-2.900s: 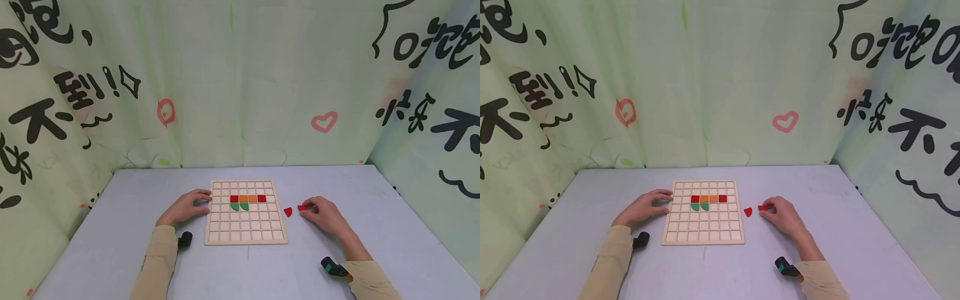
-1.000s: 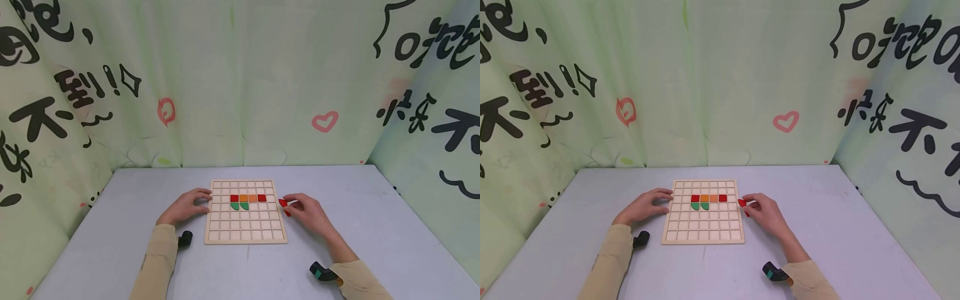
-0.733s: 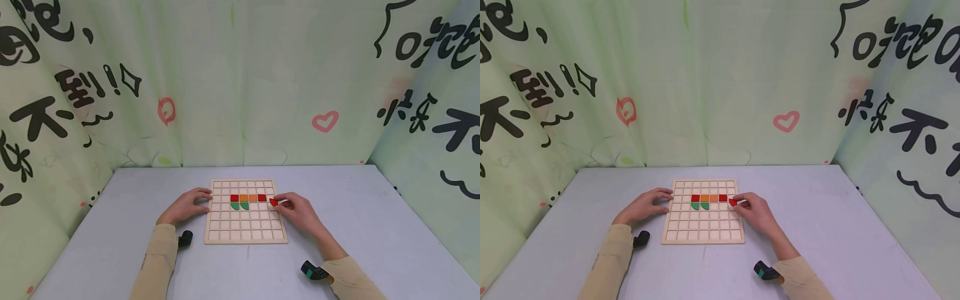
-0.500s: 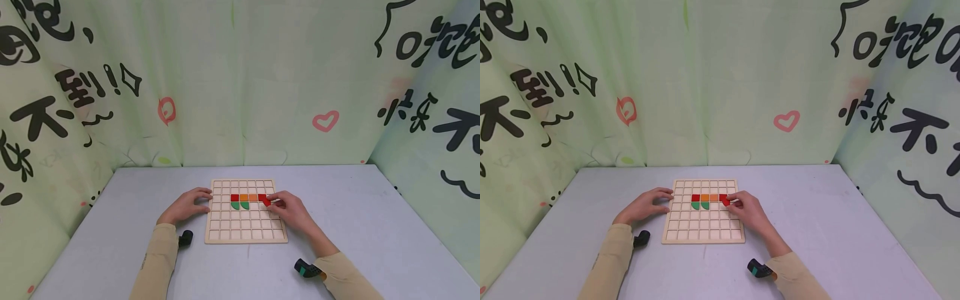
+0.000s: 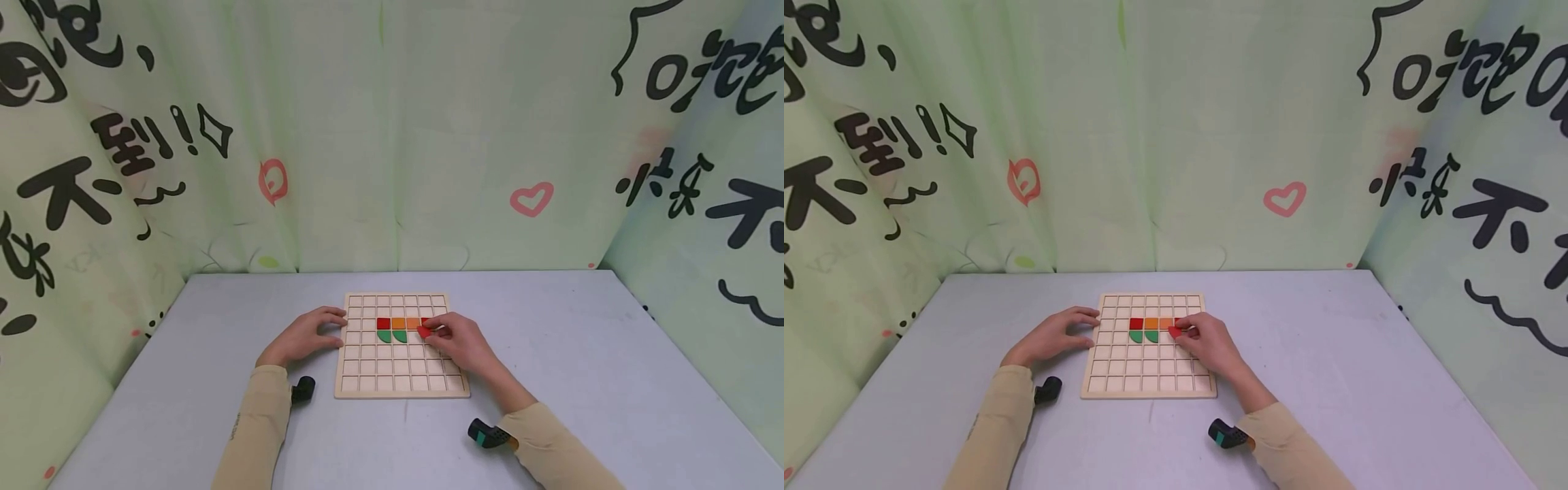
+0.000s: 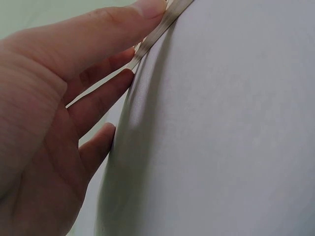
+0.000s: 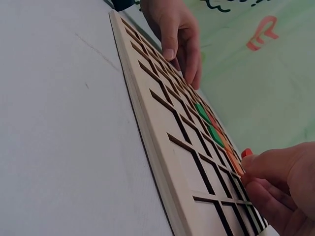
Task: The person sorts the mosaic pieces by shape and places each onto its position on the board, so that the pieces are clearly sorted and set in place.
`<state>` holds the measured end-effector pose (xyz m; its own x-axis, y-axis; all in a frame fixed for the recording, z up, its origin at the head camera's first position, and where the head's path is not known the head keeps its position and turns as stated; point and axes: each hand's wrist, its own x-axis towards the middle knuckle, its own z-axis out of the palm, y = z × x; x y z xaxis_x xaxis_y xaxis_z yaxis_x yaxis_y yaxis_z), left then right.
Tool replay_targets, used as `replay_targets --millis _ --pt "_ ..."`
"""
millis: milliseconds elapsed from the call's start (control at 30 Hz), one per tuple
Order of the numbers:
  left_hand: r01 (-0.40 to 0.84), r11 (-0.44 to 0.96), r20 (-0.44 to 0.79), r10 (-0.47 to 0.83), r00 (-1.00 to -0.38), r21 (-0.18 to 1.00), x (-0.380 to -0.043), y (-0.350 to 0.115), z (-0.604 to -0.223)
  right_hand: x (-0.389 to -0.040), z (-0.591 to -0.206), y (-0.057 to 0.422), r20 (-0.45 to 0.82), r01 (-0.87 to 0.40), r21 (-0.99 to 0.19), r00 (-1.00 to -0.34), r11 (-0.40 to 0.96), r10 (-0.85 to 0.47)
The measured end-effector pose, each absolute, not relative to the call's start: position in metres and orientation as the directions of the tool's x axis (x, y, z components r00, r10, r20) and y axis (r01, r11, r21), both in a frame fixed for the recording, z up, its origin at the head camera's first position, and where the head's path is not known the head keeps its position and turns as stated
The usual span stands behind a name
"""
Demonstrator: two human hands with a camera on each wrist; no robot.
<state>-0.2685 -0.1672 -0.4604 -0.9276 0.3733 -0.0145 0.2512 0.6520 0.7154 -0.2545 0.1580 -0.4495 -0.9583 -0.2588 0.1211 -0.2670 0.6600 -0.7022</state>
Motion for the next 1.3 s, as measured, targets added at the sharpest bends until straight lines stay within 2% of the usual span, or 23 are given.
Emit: replay_targets --millis 300,667,1300 --pt "0.249 0.649 -0.013 0.37 -0.929 0.718 -0.268 -0.167 -0.461 -0.255 -0.45 0.149 0.142 -0.317 -0.671 -0.942 0.67 -0.304" --pt "0.257 0.642 -0.003 0.375 -0.927 0.722 -0.266 -0.168 -0.46 -0.253 -0.451 0.142 0.203 -0.414 -0.569 -0.908 0.711 -0.367" --pt "0.28 0.639 0.013 0.389 -0.921 0.716 -0.267 -0.168 -0.46 -0.257 -0.457 0.141 0.261 -0.465 -0.537 -0.885 0.703 -0.386"
